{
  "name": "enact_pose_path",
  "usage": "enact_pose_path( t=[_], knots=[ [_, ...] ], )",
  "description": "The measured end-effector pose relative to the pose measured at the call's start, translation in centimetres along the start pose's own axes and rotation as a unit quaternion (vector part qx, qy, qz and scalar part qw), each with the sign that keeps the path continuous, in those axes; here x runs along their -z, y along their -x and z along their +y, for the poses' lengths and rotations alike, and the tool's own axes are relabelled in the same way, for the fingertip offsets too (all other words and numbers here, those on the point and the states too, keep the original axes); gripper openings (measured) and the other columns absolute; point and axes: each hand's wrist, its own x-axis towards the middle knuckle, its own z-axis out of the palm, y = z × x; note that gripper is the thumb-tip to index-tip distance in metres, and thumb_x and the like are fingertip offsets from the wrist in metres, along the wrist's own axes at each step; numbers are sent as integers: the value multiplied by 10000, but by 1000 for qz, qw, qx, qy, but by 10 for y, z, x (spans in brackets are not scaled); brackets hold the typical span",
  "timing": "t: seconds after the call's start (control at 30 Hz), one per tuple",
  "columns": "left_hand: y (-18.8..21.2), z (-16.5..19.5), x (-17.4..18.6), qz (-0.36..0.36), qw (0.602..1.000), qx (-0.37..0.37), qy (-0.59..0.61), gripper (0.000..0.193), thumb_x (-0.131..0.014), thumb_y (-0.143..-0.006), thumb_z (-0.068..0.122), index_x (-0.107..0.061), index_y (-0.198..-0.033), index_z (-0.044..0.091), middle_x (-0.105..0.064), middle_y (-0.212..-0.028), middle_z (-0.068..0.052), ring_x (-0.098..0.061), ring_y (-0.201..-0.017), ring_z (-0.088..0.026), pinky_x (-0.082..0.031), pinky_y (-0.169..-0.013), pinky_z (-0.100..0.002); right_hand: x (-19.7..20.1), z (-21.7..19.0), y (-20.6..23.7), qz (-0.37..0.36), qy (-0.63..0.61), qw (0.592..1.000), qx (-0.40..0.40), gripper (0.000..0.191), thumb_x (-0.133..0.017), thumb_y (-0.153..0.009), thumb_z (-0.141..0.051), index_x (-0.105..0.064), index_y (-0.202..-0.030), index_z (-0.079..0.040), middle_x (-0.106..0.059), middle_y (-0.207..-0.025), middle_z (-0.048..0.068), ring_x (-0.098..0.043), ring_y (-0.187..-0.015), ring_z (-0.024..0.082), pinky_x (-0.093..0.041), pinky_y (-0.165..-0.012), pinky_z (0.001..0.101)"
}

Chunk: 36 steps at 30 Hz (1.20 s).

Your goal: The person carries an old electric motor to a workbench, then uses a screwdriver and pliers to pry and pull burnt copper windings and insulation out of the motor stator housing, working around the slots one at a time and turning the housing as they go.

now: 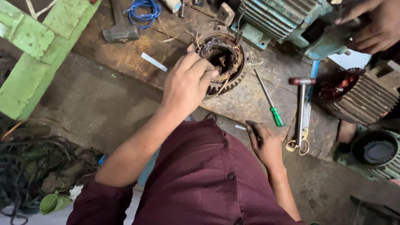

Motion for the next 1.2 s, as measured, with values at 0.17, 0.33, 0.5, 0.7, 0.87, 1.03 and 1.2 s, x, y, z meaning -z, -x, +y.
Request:
enact_pose_path(
  t=[0.17, 0.33, 0.5, 0.7, 0.87, 1.03, 1.2],
  knots=[
    [-3, -14, 13, -10, 997, -60, -46, 130, -769, -973, 165, -679, -990, 73, -596, -1117, -105, -599, -1016, -332, -520, -882, -449, 4, 1, 3, 23, 20, 999, -39, 202, -709, -967, -170, -746, -1150, -96, -727, -937, 126, -692, -740, 292, -539, -650, 382],
    [-21, -24, 14, -22, 992, -94, -77, 163, -783, -962, 235, -719, -997, 89, -565, -1206, -141, -546, -1064, -340, -487, -910, -458, 3, -12, 6, 34, 47, 995, -84, 203, -709, -968, -178, -747, -1153, -105, -716, -909, 126, -683, -734, 304, -537, -650, 388],
    [-41, -32, 28, -40, 986, -157, 43, 251, -792, -936, 345, -697, -952, 114, -498, -1424, -187, -523, -1242, -361, -461, -1066, -458, -8, -38, 3, 41, 45, 993, -98, 207, -697, -958, -198, -748, -1135, -103, -717, -963, 144, -691, -780, 342, -547, -659, 407],
    [-40, -69, 66, -73, 985, -32, 151, 226, -745, -985, 239, -705, -1121, 63, -529, -1416, -153, -593, -1216, -306, -507, -1056, -418, -23, -63, -6, 66, 63, 992, -88, 196, -679, -964, -210, -721, -1118, -97, -727, -998, 128, -703, -858, 346, -559, -720, 414],
    [-33, -115, 81, -66, 988, 35, 135, 207, -716, -986, 219, -706, -1124, 65, -560, -1337, -151, -603, -1215, -314, -499, -1010, -411, -37, -83, -11, 37, 49, 986, -152, 214, -672, -934, -217, -731, -1112, -114, -738, -987, 106, -710, -771, 321, -562, -659, 406],
    [-32, -147, 87, -62, 987, 34, 147, 196, -704, -992, 195, -697, -1127, 53, -568, -1312, -145, -587, -1244, -326, -498, -1016, -414, -50, -104, -16, 24, 65, 983, -172, 234, -671, -929, -236, -740, -1133, -143, -725, -933, 110, -694, -721, 319, -553, -648, 410],
    [-41, -157, 86, -61, 979, 48, 191, 199, -681, -989, 184, -679, -1136, 50, -569, -1291, -141, -600, -1216, -305, -517, -989, -395, -50, -116, -21, -16, 84, 976, -201, 242, -674, -919, -261, -754, -1131, -177, -719, -888, 105, -689, -679, 308, -548, -632, 414]
  ],
)
